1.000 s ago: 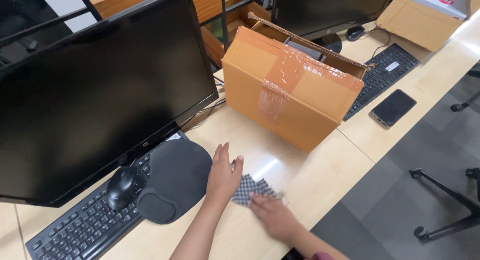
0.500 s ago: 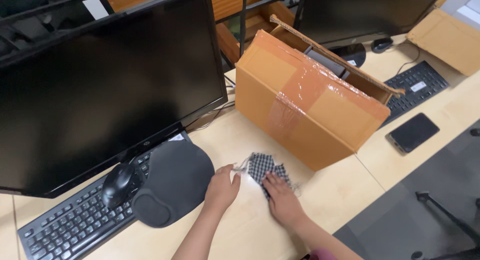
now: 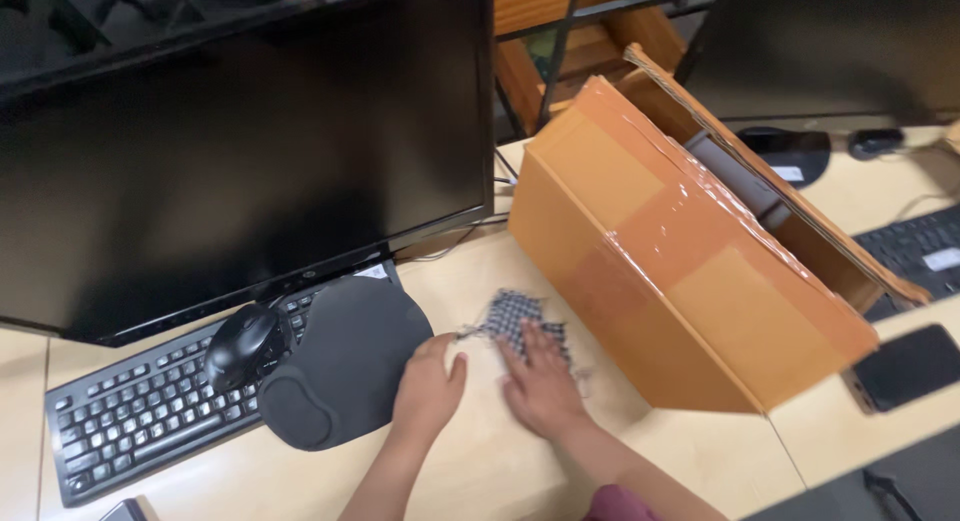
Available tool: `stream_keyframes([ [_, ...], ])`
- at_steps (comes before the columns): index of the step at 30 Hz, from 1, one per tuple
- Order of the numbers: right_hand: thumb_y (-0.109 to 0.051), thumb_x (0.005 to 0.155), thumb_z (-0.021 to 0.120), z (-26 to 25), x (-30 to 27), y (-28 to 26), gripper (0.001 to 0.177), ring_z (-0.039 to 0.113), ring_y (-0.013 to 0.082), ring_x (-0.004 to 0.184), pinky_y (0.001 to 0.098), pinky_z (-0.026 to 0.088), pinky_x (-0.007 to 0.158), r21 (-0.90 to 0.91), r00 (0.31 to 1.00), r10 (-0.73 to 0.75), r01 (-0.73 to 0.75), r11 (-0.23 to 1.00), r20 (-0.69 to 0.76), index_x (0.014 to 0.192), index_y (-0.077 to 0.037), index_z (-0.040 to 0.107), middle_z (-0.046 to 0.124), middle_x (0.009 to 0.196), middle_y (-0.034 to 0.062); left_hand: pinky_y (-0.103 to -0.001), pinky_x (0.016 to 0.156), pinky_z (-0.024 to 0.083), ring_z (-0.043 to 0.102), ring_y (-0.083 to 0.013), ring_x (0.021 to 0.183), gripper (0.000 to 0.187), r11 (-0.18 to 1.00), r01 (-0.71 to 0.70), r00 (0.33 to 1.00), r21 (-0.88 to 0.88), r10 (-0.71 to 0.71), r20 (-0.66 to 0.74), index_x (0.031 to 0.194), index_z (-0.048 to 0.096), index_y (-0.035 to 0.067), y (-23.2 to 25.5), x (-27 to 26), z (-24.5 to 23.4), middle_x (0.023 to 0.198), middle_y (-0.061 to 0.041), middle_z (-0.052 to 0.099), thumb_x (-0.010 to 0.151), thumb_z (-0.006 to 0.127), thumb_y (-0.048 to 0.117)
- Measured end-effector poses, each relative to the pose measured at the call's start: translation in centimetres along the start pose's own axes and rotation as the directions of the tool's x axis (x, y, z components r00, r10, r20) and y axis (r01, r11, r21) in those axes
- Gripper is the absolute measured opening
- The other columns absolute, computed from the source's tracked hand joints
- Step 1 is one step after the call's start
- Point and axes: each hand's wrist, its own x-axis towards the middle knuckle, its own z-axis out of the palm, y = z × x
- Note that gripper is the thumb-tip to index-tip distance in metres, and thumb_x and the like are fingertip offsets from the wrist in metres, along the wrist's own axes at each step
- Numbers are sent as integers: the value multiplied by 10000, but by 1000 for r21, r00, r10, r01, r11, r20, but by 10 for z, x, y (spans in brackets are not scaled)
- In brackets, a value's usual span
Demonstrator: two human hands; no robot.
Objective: The person cleans a computer workstation by wiping the monitor, keyboard, mouse, and desk surface with a cloth, and also wipes a cardboard box and a mouse pad.
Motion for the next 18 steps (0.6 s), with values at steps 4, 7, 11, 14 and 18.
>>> stream_keyframes([
  [4, -451, 1015, 458, -5, 40, -17, 588, 218, 396, 1531, 511, 134, 1242, 22, 982, -180, 179, 984, 65, 1535, -177, 433, 268, 1659, 172, -453, 990, 503, 644, -407, 1153, 343, 999, 19, 984, -42, -26, -177, 1212, 684, 27, -13, 1, -18, 1231, -228, 686, 919, 637, 199],
  [7, -450, 1008, 442, -2, 93, 0, 634, 203, 371, 1539, 503, 124, 1248, -24, 998, -43, 43, 999, 37, 1562, -147, 386, 244, 1667, 160, -452, 957, 512, 652, -413, 1129, 336, 999, 18, 967, -48, -29, -251, 1209, 690, 22, -21, 4, -19, 1220, -233, 688, 922, 637, 187],
  [11, -445, 1014, 407, -1, 140, 19, 627, 181, 358, 1540, 494, 113, 1229, -3, 998, 24, -24, 1000, -54, 1562, -143, 373, 228, 1672, 144, -428, 866, 551, 691, -377, 1024, 346, 983, 137, 962, -125, -162, -220, 1221, 683, 45, -20, 7, -14, 1233, -206, 682, 914, 632, 197],
  [14, -456, 1003, 415, 2, 158, 8, 626, 129, 360, 1537, 490, 86, 1222, 24, 1000, 15, -15, 1000, 21, 1563, -180, 363, 187, 1672, 138, -425, 892, 548, 692, -365, 1056, 326, 997, 2, 959, -72, -22, -282, 1204, 693, 32, -15, 14, -13, 1171, -213, 708, 919, 644, 183],
  [18, -481, 1027, 424, 6, 136, -10, 624, 164, 342, 1557, 482, 108, 1259, 3, 974, -215, 215, 977, 75, 1579, -192, 382, 246, 1685, 114, -419, 881, 556, 704, -342, 1050, 322, 995, -10, 965, -101, -17, -261, 1219, 685, 35, -5, 28, -20, 1168, -213, 701, 932, 627, 168],
])
